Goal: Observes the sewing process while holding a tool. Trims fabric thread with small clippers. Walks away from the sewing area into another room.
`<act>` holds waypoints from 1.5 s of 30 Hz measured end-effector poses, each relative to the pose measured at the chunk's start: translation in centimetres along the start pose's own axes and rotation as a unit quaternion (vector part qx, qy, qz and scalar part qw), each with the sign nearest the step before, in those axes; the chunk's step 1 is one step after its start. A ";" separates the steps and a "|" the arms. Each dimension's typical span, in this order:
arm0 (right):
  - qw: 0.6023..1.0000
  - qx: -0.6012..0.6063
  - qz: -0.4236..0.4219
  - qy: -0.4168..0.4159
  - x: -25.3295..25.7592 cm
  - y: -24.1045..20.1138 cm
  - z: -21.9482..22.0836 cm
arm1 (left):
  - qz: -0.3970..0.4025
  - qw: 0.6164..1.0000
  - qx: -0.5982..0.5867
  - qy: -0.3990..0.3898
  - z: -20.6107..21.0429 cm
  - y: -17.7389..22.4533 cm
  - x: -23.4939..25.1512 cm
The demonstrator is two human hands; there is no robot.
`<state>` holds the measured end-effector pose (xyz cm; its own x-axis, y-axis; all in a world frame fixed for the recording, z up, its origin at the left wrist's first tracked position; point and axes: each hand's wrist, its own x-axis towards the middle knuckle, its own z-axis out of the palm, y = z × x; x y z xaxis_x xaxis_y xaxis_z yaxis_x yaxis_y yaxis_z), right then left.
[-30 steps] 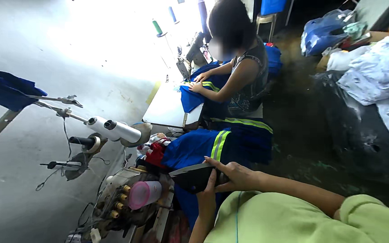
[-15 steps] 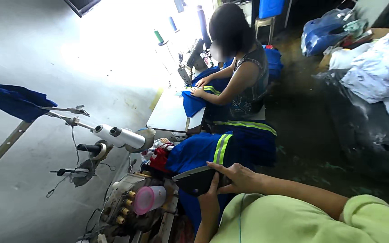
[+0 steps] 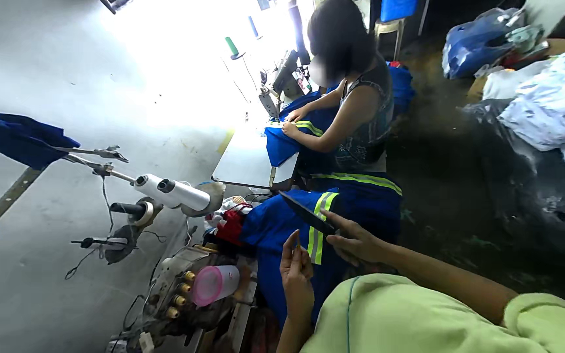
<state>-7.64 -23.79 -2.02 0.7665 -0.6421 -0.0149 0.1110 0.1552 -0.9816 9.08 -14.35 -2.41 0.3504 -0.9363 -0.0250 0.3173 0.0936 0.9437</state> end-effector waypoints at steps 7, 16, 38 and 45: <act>0.997 0.065 0.022 -0.036 -0.4 -0.4 0.7 | -0.017 1.000 -0.005 0.008 0.6 0.1 0.4; 0.995 0.090 0.010 -0.053 -0.5 -0.2 0.7 | -0.023 0.999 -0.023 -0.013 0.5 1.3 0.8; 0.972 -0.197 -0.077 -0.104 0.7 1.0 2.0 | -0.054 0.986 -0.060 0.145 0.9 3.0 -0.7; 0.961 -0.237 -0.089 -0.110 1.9 1.0 2.2 | -0.057 0.983 -0.036 0.168 1.7 2.9 -1.0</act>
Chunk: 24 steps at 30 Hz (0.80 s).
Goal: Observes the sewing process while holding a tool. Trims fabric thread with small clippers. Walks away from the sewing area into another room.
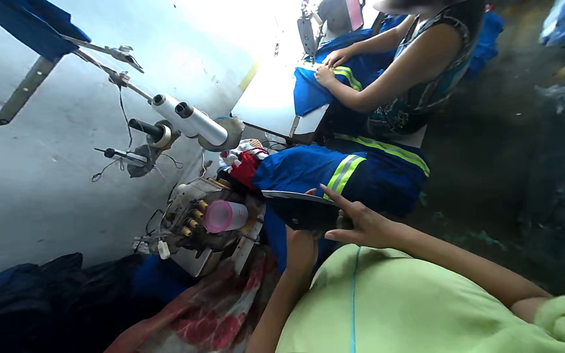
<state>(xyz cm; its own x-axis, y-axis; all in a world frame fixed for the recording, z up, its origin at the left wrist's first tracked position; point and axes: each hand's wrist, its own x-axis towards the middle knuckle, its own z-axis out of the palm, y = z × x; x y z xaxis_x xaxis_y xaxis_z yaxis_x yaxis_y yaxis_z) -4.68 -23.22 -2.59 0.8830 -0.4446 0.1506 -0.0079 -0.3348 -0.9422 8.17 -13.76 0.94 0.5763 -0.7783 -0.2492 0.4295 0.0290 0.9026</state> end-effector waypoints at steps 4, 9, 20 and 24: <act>1.000 0.019 -0.005 -0.003 0.2 -0.1 -0.1 | -0.009 1.000 0.016 0.004 0.1 0.0 -0.1; 0.998 0.040 -0.038 -0.001 0.3 0.2 -0.4 | 0.012 0.998 0.055 -0.025 -0.4 -0.5 0.0; 0.997 0.068 -0.021 0.009 0.0 0.0 -1.3 | 0.047 0.995 0.038 -0.086 -0.2 -0.9 0.5; 0.998 0.067 -0.016 0.014 -0.2 -0.1 -1.3 | 0.054 0.992 0.029 -0.108 -0.3 -1.1 0.4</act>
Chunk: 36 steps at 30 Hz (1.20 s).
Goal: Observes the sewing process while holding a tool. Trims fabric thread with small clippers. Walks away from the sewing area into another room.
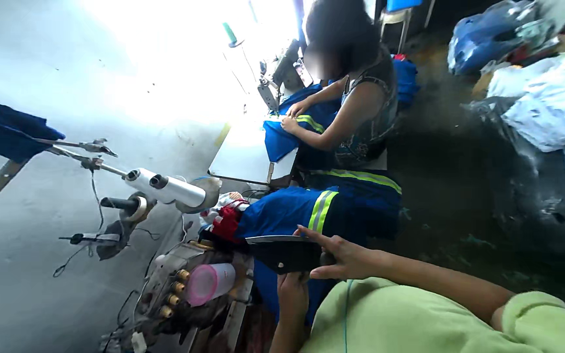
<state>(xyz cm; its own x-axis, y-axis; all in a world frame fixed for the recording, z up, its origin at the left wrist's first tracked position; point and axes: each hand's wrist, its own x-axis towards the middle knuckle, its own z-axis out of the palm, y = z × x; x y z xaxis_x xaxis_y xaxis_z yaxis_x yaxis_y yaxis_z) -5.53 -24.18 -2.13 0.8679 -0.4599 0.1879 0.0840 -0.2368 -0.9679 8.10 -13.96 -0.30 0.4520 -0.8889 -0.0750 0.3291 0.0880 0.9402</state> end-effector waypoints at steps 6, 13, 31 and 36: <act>1.000 0.004 -0.002 -0.007 0.0 -0.2 0.1 | 0.006 0.996 -0.041 -0.080 -2.1 -1.3 -0.5; 0.998 -0.050 -0.017 0.016 0.1 -0.5 0.9 | 0.040 0.996 0.078 -0.033 0.0 -0.4 0.0; 0.989 -0.137 -0.032 0.042 -0.1 -0.2 2.1 | 0.095 0.990 0.078 0.067 1.0 -1.2 -0.7; 0.988 -0.148 -0.027 0.046 -0.3 0.0 2.3 | 0.115 0.988 0.074 0.065 0.9 -1.6 -0.7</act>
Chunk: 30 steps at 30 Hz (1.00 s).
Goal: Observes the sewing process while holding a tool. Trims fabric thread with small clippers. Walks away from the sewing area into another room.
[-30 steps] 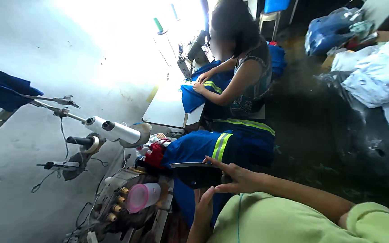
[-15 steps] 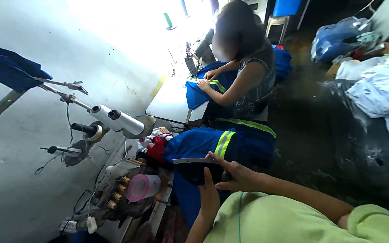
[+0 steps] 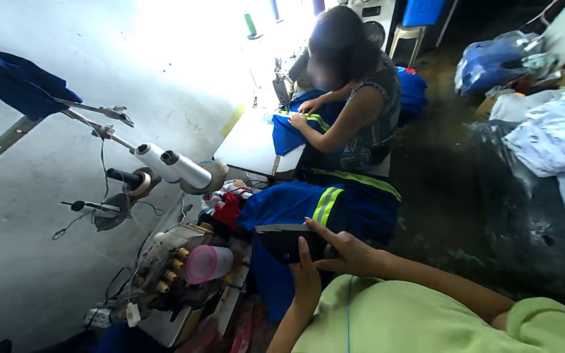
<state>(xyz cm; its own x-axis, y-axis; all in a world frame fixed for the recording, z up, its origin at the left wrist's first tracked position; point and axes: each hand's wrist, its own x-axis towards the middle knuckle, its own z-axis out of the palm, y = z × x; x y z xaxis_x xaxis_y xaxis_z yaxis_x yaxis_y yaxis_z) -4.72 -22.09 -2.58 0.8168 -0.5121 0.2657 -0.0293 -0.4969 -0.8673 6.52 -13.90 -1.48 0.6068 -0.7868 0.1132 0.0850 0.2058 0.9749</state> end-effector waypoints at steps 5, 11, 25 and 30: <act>1.000 -0.027 0.001 0.008 -0.1 -0.4 0.1 | 0.009 1.000 -0.011 0.006 0.0 -0.2 -0.1; 0.999 -0.042 0.000 0.009 0.0 -0.7 0.1 | -0.006 0.999 -0.027 0.018 0.1 0.3 -0.2; 0.998 -0.048 -0.005 0.027 0.0 0.3 0.1 | -0.070 0.993 -0.094 -0.027 -0.7 0.2 0.1; 0.997 0.034 0.063 0.010 0.0 0.0 0.0 | -0.127 0.985 -0.085 -0.076 -2.2 0.1 0.4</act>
<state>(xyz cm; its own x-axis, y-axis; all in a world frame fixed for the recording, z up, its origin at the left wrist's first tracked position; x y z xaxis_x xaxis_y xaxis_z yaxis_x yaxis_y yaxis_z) -4.68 -22.10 -2.55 0.7973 -0.5818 0.1608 -0.0917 -0.3800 -0.9204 8.49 -12.89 -1.77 0.4249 -0.9007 -0.0906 0.3587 0.0756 0.9304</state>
